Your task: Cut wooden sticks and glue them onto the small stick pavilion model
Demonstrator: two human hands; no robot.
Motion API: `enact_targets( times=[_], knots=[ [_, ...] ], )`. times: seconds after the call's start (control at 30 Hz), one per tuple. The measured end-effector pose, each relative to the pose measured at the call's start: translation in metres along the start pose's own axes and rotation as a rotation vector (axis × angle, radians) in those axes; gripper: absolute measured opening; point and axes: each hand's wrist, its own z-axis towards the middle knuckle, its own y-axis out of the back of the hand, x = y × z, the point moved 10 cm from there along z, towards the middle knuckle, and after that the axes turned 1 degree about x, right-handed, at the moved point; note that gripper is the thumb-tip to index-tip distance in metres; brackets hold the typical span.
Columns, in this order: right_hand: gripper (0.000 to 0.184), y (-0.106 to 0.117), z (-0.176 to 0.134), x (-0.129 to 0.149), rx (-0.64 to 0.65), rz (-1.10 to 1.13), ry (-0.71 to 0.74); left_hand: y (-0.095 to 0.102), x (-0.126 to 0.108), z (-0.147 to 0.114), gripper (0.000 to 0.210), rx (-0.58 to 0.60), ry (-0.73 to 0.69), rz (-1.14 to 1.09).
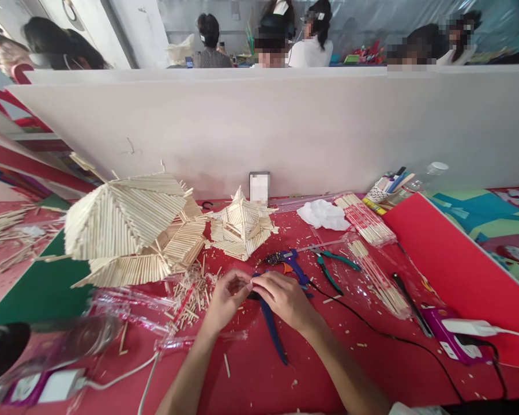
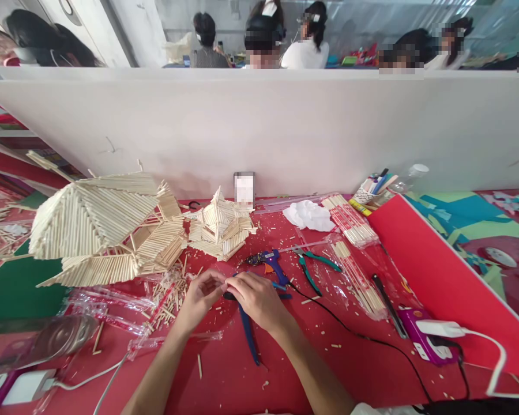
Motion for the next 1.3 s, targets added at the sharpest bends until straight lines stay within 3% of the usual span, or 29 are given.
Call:
enact_targets(
  times=[0.53, 0.77, 1.3],
  knots=[
    [0.014, -0.005, 0.007, -0.012, -0.006, 0.135, -0.033, 0.01, 0.024, 0.005, 0.038, -0.023, 0.156, -0.116],
    [0.012, -0.001, 0.01, -0.017, -0.069, 0.179, -0.065, 0.01, 0.016, 0.005, 0.033, -0.017, 0.135, -0.029],
    [0.012, -0.01, 0.007, -0.023, -0.016, 0.167, -0.07, 0.01, 0.019, 0.006, 0.029, -0.053, 0.128, 0.03]
  ],
)
